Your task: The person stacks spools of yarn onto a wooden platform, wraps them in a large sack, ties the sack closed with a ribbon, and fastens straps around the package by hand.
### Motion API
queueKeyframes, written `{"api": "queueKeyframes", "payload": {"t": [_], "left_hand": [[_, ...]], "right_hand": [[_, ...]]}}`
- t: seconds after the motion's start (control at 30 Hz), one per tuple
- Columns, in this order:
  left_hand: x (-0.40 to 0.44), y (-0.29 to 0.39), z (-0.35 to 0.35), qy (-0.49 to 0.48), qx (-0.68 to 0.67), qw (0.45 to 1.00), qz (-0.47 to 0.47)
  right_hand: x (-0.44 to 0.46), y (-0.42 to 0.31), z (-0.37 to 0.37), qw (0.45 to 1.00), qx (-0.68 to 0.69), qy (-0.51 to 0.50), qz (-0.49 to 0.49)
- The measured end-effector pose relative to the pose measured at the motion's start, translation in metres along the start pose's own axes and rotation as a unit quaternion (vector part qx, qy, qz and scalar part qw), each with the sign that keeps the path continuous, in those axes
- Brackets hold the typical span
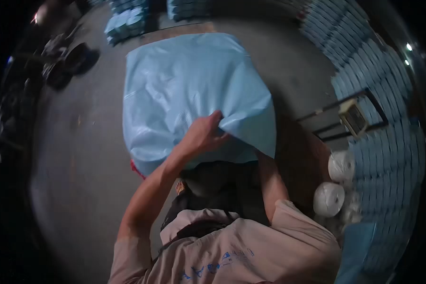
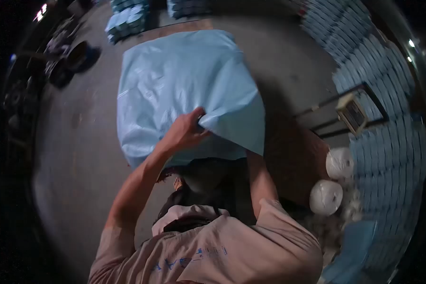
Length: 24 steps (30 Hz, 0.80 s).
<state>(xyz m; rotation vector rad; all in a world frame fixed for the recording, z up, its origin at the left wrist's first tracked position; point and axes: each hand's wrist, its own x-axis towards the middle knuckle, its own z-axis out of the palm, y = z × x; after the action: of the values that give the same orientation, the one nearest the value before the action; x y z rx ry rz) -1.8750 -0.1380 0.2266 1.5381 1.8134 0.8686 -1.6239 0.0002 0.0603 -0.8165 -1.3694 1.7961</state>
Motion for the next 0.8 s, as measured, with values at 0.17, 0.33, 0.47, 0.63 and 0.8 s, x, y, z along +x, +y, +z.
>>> {"api": "queueKeyframes", "payload": {"t": [0.17,0.33,0.47,0.63,0.8], "left_hand": [[-0.024,-0.108,0.093,-0.056,-0.099,0.988,-0.102],[-0.046,-0.201,0.138,-0.012,0.206,0.977,-0.062],[-0.034,-0.195,0.102,0.029,0.145,0.976,-0.159],[-0.008,-0.125,0.028,0.125,0.234,0.950,-0.163],[0.026,-0.026,-0.016,0.081,0.209,0.961,-0.159]], "right_hand": [[-0.122,-0.002,-0.217,0.866,-0.375,-0.091,0.317],[-0.297,-0.059,-0.451,0.413,-0.739,0.461,0.266],[-0.325,-0.100,-0.469,0.515,-0.685,0.409,0.312],[-0.342,-0.086,-0.493,0.575,-0.637,0.401,0.321],[-0.312,-0.103,-0.506,0.640,-0.579,0.402,0.306]]}}
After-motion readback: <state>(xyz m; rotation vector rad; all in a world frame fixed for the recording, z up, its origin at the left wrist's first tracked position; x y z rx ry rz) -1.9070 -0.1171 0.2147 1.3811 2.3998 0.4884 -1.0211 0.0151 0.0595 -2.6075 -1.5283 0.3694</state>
